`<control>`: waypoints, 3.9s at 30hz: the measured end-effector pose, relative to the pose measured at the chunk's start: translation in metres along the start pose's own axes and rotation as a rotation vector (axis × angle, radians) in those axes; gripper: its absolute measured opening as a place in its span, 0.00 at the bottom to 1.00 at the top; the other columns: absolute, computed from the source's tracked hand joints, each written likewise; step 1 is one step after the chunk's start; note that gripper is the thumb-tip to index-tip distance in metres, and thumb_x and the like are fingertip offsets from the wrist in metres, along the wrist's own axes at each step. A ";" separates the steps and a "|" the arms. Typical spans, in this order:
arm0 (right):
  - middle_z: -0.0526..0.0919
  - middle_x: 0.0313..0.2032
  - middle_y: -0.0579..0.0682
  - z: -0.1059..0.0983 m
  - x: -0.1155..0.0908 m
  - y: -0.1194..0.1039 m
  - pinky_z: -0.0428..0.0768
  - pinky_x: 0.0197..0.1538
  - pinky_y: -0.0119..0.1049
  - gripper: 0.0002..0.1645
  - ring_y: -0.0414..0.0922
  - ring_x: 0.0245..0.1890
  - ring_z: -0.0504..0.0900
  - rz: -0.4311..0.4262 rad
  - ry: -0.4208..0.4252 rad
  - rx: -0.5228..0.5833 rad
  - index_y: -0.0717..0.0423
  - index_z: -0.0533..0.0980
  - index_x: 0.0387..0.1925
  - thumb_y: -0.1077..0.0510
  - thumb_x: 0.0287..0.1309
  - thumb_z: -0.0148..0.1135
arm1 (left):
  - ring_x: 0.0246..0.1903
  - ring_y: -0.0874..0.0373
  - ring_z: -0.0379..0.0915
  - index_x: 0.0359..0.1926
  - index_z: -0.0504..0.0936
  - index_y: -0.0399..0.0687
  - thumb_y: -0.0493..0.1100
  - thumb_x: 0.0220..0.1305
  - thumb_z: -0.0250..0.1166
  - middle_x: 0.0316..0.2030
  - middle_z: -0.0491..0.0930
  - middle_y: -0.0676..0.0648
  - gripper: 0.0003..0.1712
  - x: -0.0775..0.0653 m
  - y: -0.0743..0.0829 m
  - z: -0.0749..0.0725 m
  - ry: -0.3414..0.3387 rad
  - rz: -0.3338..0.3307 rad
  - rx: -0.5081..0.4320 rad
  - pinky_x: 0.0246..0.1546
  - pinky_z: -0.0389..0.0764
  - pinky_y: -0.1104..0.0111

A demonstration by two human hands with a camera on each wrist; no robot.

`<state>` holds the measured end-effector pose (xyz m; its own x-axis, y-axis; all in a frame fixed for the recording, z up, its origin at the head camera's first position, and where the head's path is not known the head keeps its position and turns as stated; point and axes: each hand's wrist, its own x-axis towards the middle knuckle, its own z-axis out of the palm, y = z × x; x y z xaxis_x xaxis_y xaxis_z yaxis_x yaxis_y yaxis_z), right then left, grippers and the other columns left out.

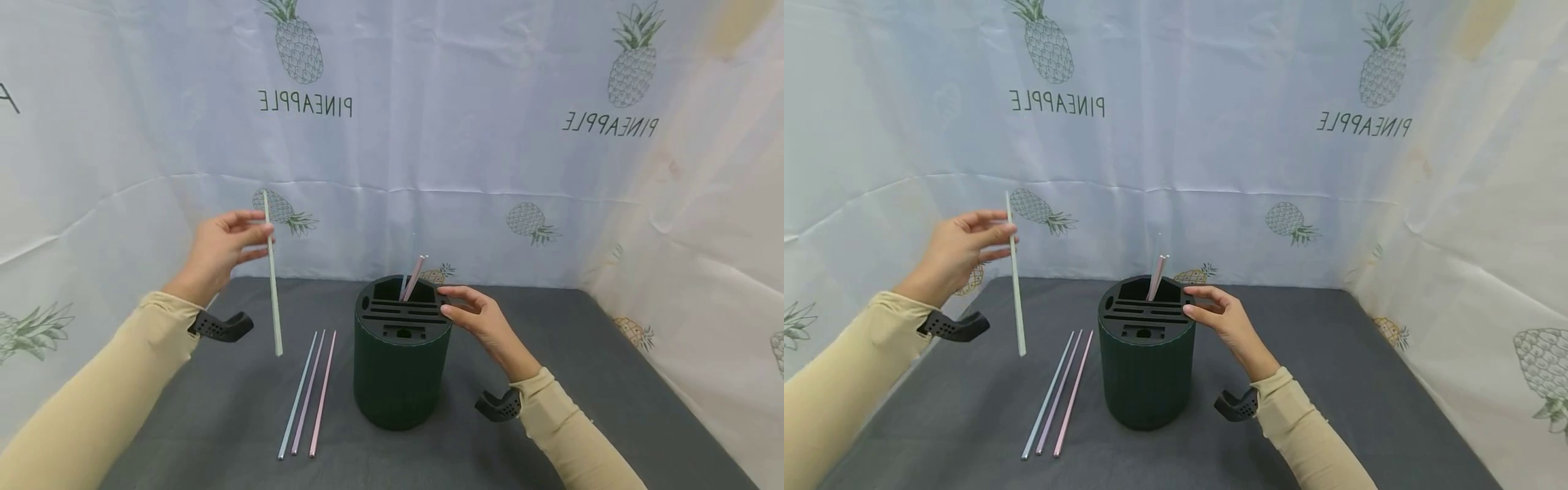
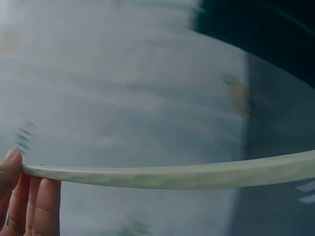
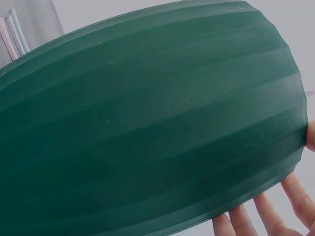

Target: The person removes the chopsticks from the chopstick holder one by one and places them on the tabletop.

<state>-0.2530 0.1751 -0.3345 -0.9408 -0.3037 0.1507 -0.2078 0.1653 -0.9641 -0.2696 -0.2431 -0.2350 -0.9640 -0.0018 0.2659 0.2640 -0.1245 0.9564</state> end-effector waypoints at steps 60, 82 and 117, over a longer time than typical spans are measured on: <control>0.65 0.68 0.50 0.000 0.003 0.001 0.70 0.66 0.54 0.29 0.52 0.62 0.71 0.002 0.002 -0.011 0.53 0.70 0.64 0.50 0.63 0.63 | 0.31 0.52 0.80 0.45 0.80 0.30 0.35 0.60 0.67 0.36 0.83 0.40 0.14 -0.022 -0.184 -0.009 -0.017 -0.455 0.563 0.30 0.86 0.65; 0.67 0.67 0.50 0.001 0.003 0.003 0.72 0.64 0.53 0.28 0.48 0.59 0.74 -0.003 0.009 0.002 0.53 0.70 0.63 0.51 0.64 0.62 | 0.47 0.49 0.79 0.50 0.80 0.39 0.38 0.62 0.67 0.46 0.80 0.41 0.16 -0.002 -0.021 0.162 -0.454 -0.052 0.384 0.51 0.82 0.57; 0.66 0.67 0.50 0.000 0.001 0.004 0.71 0.65 0.53 0.28 0.43 0.57 0.76 -0.029 -0.009 0.006 0.54 0.70 0.64 0.53 0.64 0.61 | 0.35 0.58 0.84 0.44 0.82 0.33 0.29 0.57 0.68 0.39 0.85 0.44 0.12 0.004 0.032 0.141 -0.204 0.068 0.104 0.43 0.86 0.63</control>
<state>-0.2548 0.1752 -0.3379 -0.9319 -0.3164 0.1770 -0.2337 0.1509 -0.9605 -0.2609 -0.1073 -0.1864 -0.9203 0.1949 0.3393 0.3406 -0.0276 0.9398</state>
